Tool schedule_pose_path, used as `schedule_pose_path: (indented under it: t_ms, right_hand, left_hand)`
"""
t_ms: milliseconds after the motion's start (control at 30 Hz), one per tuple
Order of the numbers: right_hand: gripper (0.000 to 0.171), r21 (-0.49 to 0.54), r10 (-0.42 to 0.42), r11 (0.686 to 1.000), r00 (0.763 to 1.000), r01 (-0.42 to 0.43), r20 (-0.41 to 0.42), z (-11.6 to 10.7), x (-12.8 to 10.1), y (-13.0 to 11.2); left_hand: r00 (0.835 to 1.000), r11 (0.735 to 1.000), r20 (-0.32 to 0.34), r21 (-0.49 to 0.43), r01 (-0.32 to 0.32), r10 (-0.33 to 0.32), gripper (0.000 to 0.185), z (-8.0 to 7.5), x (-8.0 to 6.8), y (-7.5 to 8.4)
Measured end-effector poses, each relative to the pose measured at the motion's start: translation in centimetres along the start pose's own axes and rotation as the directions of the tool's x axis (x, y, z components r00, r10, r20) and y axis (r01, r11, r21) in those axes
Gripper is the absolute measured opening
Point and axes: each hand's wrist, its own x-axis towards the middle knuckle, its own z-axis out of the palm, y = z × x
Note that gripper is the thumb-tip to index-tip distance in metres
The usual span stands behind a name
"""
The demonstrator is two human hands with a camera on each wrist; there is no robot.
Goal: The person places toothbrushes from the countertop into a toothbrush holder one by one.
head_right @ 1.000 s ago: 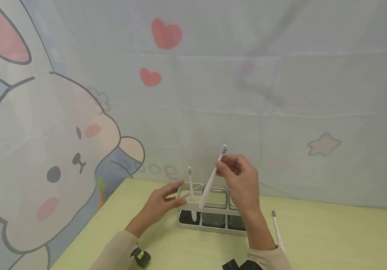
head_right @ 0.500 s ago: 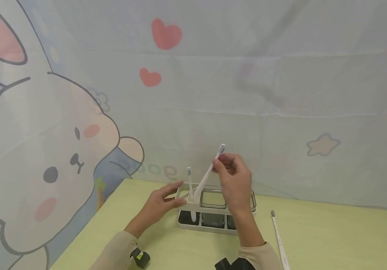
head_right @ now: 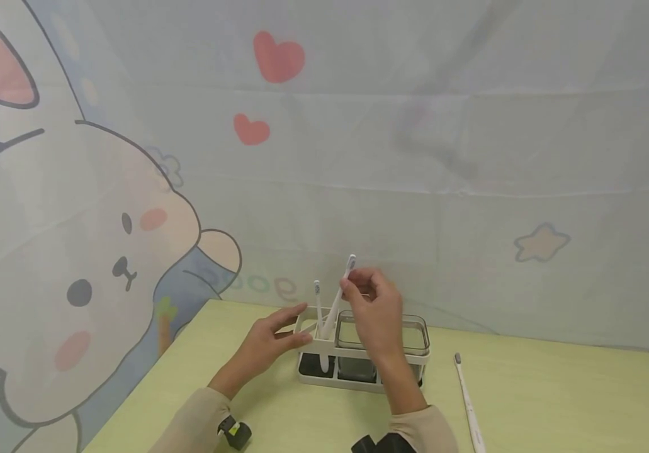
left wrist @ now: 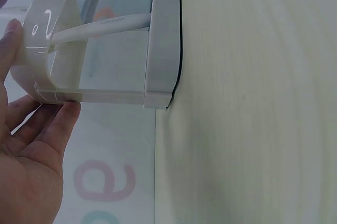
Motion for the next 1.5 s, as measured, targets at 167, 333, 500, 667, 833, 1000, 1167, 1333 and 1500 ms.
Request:
schedule_pose_path:
  t_ms: [167, 333, 500, 667, 833, 1000, 1167, 1333, 1500]
  right_hand:
    - [0.017, -0.025, 0.018, 1.000, 0.999, -0.017, 0.044, 0.3, -0.1, 0.3]
    - [0.015, -0.037, 0.039, 0.999, 0.996, -0.037, 0.077, 0.5, -0.2, 0.7]
    - [0.014, -0.061, 0.058, 0.997, 0.993, -0.052, 0.101, 0.8, -0.1, 1.2]
    - [0.014, -0.100, 0.087, 0.992, 0.989, -0.075, 0.121, 0.9, -0.2, 1.4]
    - [0.014, -0.118, 0.088, 0.990, 0.986, -0.071, 0.141, 1.0, -0.3, 1.7]
    - [0.015, -0.128, 0.080, 0.990, 0.984, -0.059, 0.160, 1.0, -0.4, 2.0]
    - [0.015, -0.153, 0.077, 0.987, 0.984, -0.052, 0.164, 1.0, -0.4, 2.2]
    - [0.015, -0.170, 0.084, 0.984, 0.982, -0.055, 0.170, 1.1, -0.5, 2.3]
    - [0.015, -0.179, 0.093, 0.982, 0.978, -0.059, 0.187, 1.1, -0.5, 2.6]
  left_hand:
    - [1.000, 1.000, 0.004, 0.008, 0.006, -0.006, 0.069, -0.1, -0.1, 0.1]
    - [1.000, 1.000, 0.007, 0.005, 0.008, -0.008, 0.071, -0.2, -0.3, 0.3]
    - [1.000, 1.000, 0.008, 0.003, 0.002, -0.002, 0.071, -0.2, -0.3, 0.3]
    - [1.000, 1.000, 0.010, 0.000, -0.002, 0.002, 0.070, -0.3, -0.4, 0.3]
    - [1.000, 1.000, 0.012, 0.002, -0.009, 0.009, 0.070, -0.4, -0.4, 0.3]
    - [1.000, 1.000, 0.012, 0.000, 0.001, -0.001, 0.069, -0.3, -0.4, 0.4]
    - [1.000, 1.000, 0.009, -0.003, 0.003, -0.003, 0.068, -0.3, -0.4, 0.4]
    - [1.000, 1.000, 0.007, -0.006, 0.002, -0.002, 0.067, -0.4, -0.4, 0.4]
    - [1.000, 1.000, 0.002, 0.004, 0.001, -0.001, 0.067, -0.3, -0.4, 0.3]
